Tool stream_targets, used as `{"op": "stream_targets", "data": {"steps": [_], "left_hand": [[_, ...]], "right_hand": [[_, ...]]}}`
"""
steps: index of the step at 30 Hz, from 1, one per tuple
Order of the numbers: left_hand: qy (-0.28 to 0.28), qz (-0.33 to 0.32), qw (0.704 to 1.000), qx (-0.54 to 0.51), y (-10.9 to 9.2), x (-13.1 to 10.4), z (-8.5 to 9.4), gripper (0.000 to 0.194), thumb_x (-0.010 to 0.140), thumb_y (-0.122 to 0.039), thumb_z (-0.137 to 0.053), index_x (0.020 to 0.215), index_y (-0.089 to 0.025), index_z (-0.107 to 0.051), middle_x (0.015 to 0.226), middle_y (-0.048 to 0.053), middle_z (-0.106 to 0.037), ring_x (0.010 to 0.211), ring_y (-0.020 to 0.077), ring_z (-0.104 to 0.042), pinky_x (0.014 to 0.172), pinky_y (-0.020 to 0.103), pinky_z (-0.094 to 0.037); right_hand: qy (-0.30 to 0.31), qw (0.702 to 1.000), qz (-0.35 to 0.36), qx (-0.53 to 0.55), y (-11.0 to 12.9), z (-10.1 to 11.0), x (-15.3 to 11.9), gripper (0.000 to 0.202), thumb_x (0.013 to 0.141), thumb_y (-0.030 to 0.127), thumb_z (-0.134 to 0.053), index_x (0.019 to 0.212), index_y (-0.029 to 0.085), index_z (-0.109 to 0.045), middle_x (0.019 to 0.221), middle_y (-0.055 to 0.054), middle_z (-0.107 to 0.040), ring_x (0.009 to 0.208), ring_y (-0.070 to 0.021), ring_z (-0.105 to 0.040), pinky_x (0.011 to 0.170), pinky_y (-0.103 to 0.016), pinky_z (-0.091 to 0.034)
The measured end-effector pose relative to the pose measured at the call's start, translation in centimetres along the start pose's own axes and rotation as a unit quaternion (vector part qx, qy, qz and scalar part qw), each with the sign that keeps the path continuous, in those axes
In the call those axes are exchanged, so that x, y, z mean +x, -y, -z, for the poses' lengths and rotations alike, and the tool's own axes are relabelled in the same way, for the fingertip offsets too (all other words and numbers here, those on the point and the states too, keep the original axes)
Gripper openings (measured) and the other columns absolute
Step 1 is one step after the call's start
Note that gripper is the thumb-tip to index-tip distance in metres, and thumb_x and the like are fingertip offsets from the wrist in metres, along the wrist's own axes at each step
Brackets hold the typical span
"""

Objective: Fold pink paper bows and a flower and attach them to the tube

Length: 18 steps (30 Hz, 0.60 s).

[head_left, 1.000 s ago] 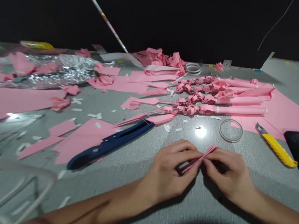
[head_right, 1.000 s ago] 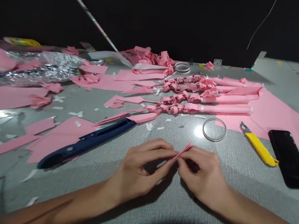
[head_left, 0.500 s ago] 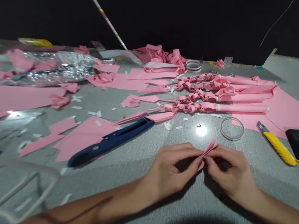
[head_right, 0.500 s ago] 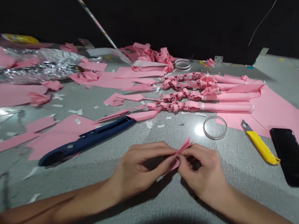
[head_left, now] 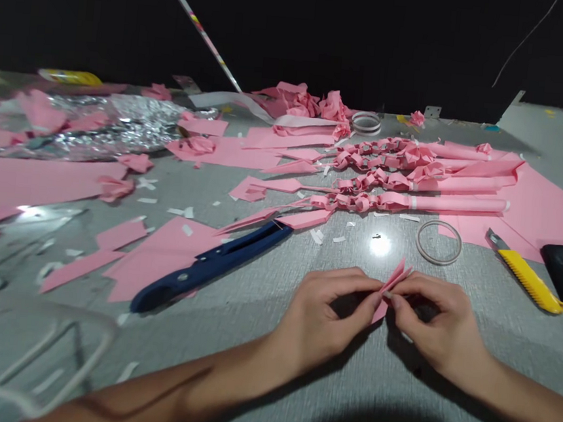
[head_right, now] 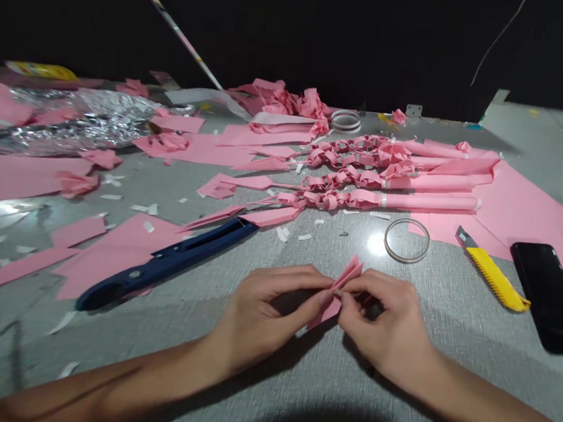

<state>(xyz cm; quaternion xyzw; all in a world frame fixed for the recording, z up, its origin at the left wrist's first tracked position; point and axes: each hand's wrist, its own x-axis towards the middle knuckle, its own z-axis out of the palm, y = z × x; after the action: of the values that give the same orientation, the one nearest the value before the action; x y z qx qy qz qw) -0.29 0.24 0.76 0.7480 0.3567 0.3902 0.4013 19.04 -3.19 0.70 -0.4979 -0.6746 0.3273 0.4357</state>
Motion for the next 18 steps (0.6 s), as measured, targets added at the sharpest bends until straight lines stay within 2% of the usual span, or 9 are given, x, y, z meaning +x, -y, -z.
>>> {"op": "stream_targets", "data": {"steps": [18], "left_hand": [[-0.006,0.029,1.000,0.005,0.45,0.08,-0.08,0.017,0.096,-0.020,-0.069,0.093,-0.015,-0.085,0.074,0.003,-0.078,0.062,0.0128,-0.068,0.058,0.023,-0.050]], "right_hand": [[-0.011,1.000,-0.009,-0.010,0.07,-0.05,-0.07,0.018,0.093,0.015,-0.065,0.083,0.018,-0.079,0.076,-0.004,-0.082,0.060,-0.0146,-0.072,0.058,-0.024,-0.054]]}}
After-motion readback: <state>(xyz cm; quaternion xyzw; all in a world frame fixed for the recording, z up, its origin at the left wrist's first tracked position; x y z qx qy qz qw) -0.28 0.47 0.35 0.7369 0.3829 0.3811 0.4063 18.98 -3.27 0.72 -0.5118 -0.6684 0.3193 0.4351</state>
